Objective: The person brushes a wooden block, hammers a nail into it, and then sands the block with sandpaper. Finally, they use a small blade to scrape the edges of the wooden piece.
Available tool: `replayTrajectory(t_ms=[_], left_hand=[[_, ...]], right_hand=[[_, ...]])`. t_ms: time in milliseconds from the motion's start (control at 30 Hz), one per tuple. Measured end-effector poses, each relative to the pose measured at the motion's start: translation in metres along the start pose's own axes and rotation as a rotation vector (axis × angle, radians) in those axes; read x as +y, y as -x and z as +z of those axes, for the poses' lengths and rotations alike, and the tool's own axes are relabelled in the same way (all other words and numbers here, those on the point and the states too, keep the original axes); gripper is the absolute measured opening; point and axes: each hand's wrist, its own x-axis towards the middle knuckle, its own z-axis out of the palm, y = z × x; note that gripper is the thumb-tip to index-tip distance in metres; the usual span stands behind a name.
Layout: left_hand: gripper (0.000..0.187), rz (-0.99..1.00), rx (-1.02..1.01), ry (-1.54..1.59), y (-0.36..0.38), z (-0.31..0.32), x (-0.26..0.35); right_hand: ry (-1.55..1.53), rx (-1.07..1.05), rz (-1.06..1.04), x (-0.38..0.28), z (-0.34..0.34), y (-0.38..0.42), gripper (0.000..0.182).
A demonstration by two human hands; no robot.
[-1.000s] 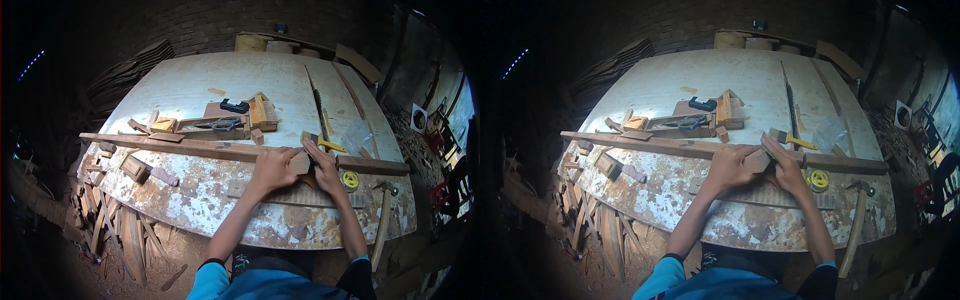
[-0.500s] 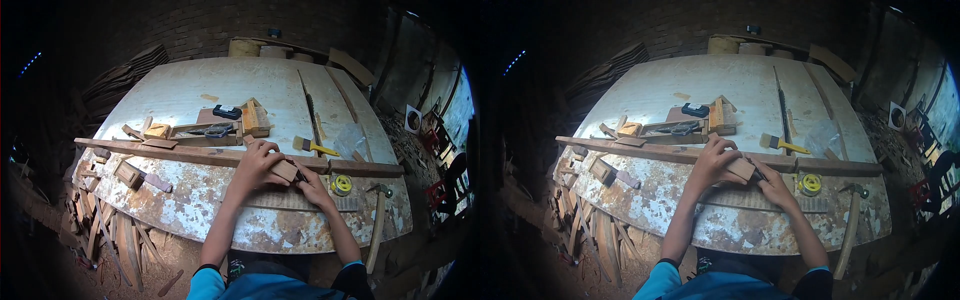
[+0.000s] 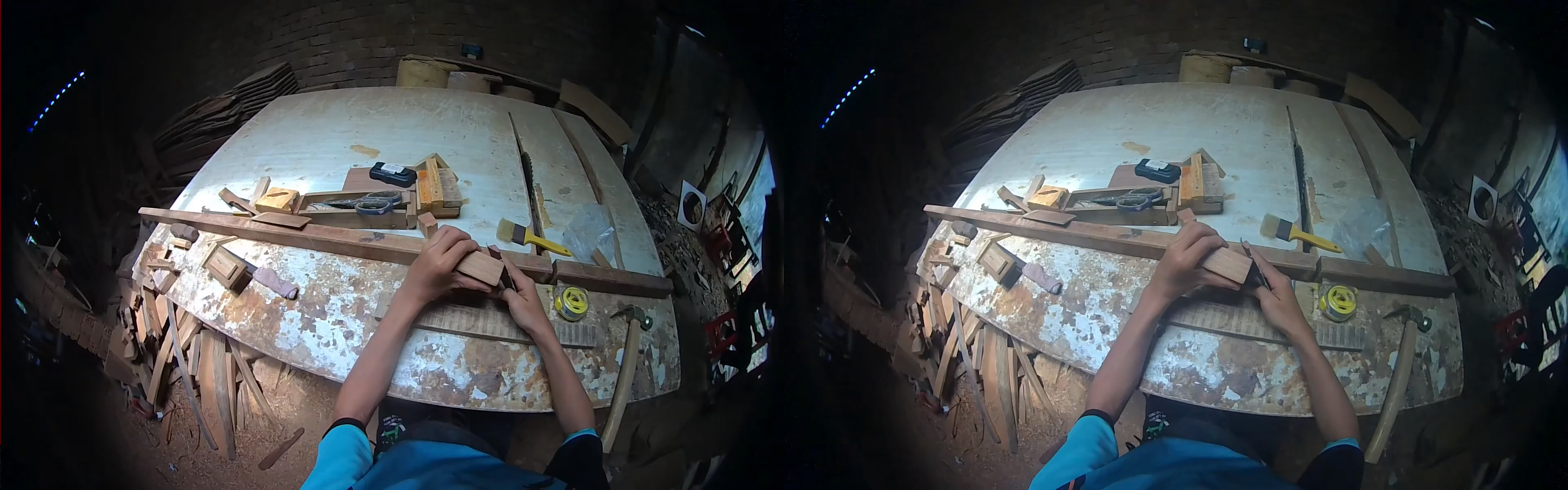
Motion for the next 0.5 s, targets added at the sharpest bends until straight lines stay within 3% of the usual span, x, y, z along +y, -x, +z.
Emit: replayTrajectory(t_ms=[100, 233, 367, 400, 500], left_hand=[[0.053, 0.064, 0.073, -0.05, -0.002, 0.006, 0.004], [0.052, 0.058, -0.003, -0.083, -0.003, 0.013, 0.004], [0.038, -0.095, 0.042, 0.266, 0.001, 0.006, -0.004], [0.018, -0.118, 0.234, 0.336, 0.0, 0.015, -0.005], [0.015, -0.37, 0.467, 0.332, 0.0, 0.029, -0.002]], right_hand=[[0.013, 0.08, -0.052, -0.002, -0.004, -0.001, 0.074], [0.119, 0.135, -0.133, -0.005, -0.003, 0.0, 0.074], [0.174, 0.104, -0.22, -0.008, 0.002, 0.002, 0.074], [0.187, 0.103, -0.228, -0.01, 0.006, 0.003, 0.074], [0.262, 0.069, -0.245, -0.015, 0.006, 0.003, 0.075]])
